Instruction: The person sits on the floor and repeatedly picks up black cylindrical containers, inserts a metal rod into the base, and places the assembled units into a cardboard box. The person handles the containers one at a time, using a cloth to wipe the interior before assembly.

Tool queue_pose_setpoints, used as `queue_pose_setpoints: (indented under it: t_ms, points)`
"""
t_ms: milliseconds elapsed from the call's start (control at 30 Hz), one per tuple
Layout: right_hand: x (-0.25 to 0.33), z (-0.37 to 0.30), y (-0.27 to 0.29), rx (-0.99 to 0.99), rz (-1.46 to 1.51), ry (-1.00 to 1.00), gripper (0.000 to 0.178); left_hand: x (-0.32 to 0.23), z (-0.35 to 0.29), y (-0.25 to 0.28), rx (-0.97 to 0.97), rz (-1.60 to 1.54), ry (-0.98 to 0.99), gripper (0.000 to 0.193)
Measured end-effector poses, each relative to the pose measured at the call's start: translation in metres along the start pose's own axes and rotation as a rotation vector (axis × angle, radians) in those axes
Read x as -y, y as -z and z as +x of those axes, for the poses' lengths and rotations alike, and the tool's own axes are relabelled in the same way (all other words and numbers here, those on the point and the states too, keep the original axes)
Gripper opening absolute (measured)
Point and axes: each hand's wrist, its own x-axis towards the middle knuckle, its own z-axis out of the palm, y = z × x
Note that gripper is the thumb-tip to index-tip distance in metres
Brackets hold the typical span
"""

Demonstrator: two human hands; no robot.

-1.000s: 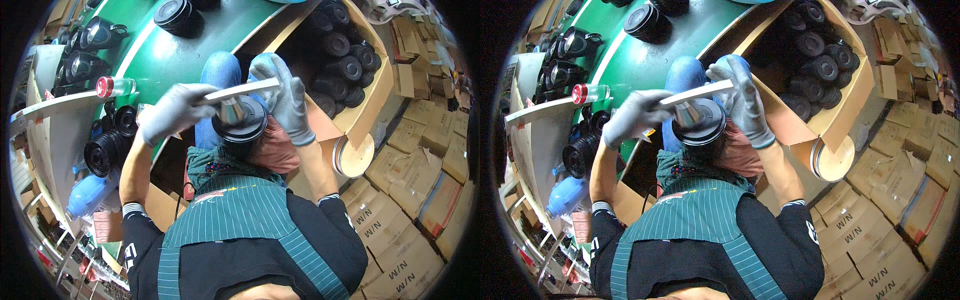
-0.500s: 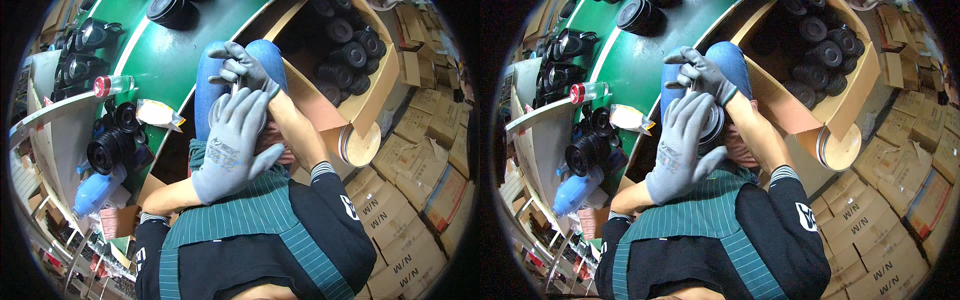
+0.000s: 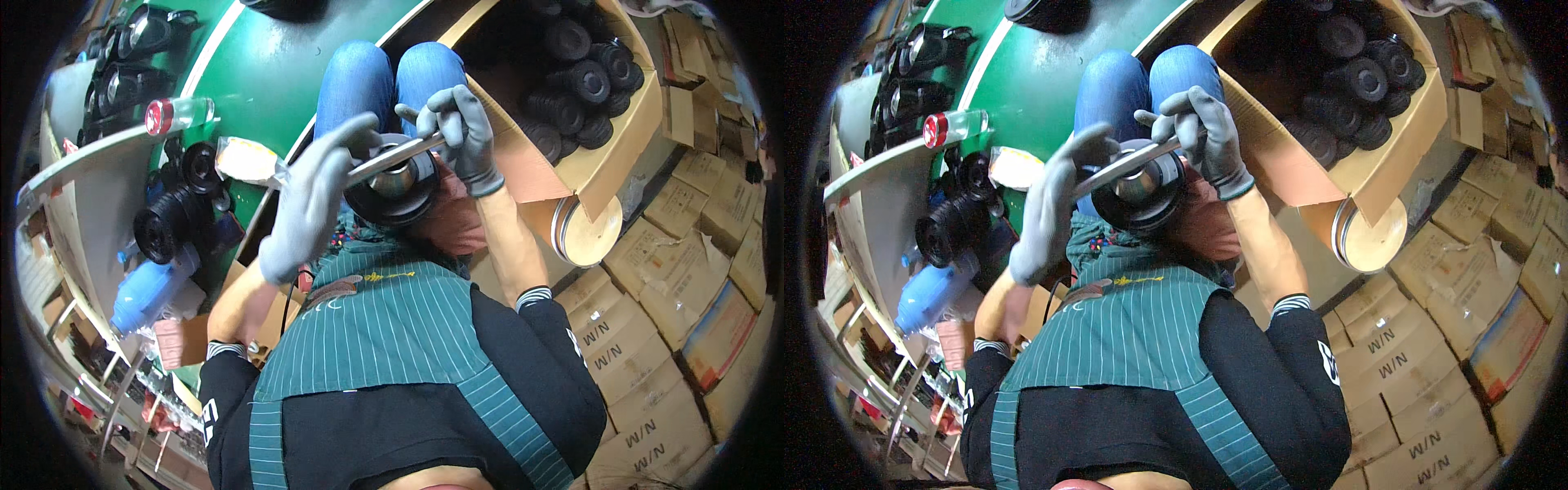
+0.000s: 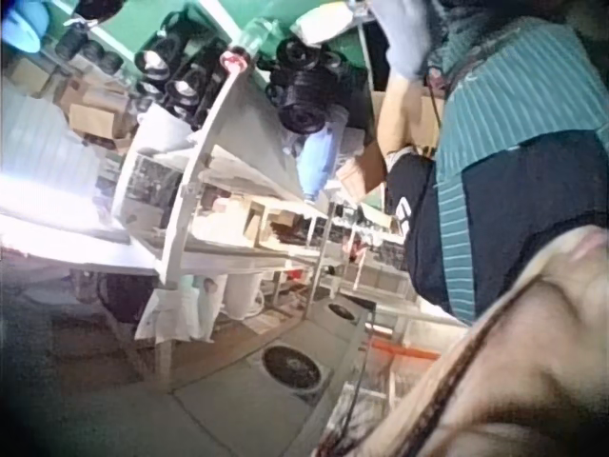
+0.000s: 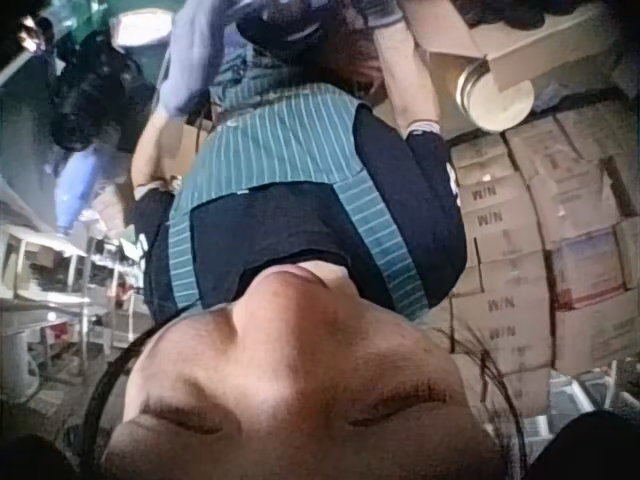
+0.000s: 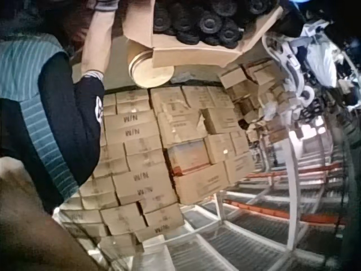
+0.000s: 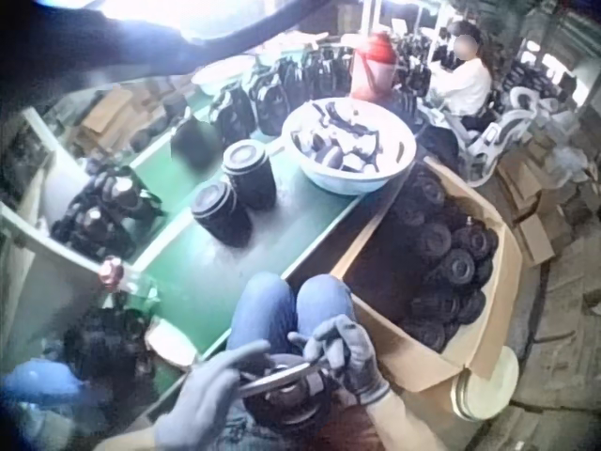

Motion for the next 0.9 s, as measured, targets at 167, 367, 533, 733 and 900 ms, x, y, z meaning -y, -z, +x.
queue_pose_setpoints:
  t_ms: [167, 367, 533, 733, 900]
  points:
    - [0.004, -0.034, -0.030, 0.062, 0.004, 0.055, 0.054, 0.039, 0.030, 0.029, 0.068, -0.293, 0.205, 0.066]
    - [0.052, -0.048, -0.085, 0.747, -0.976, 0.348, 0.012, 0.055, 0.103, 0.020, 0.437, -0.517, 0.303, 0.071]
    - [0.045, -0.036, -0.138, 1.120, -1.337, 0.208, 0.034, 0.062, 0.152, -0.035, 0.690, -0.469, 0.387, 0.067]
    - [-0.015, 0.032, -0.171, 1.087, -1.491, 0.051, 0.047, 0.058, 0.188, -0.097, 1.140, -0.502, 0.252, 0.066]
    - [0.022, 0.022, -0.150, 0.910, -1.060, -0.008, 0.048, 0.076, 0.181, -0.092, 0.545, -0.355, -0.250, 0.061]
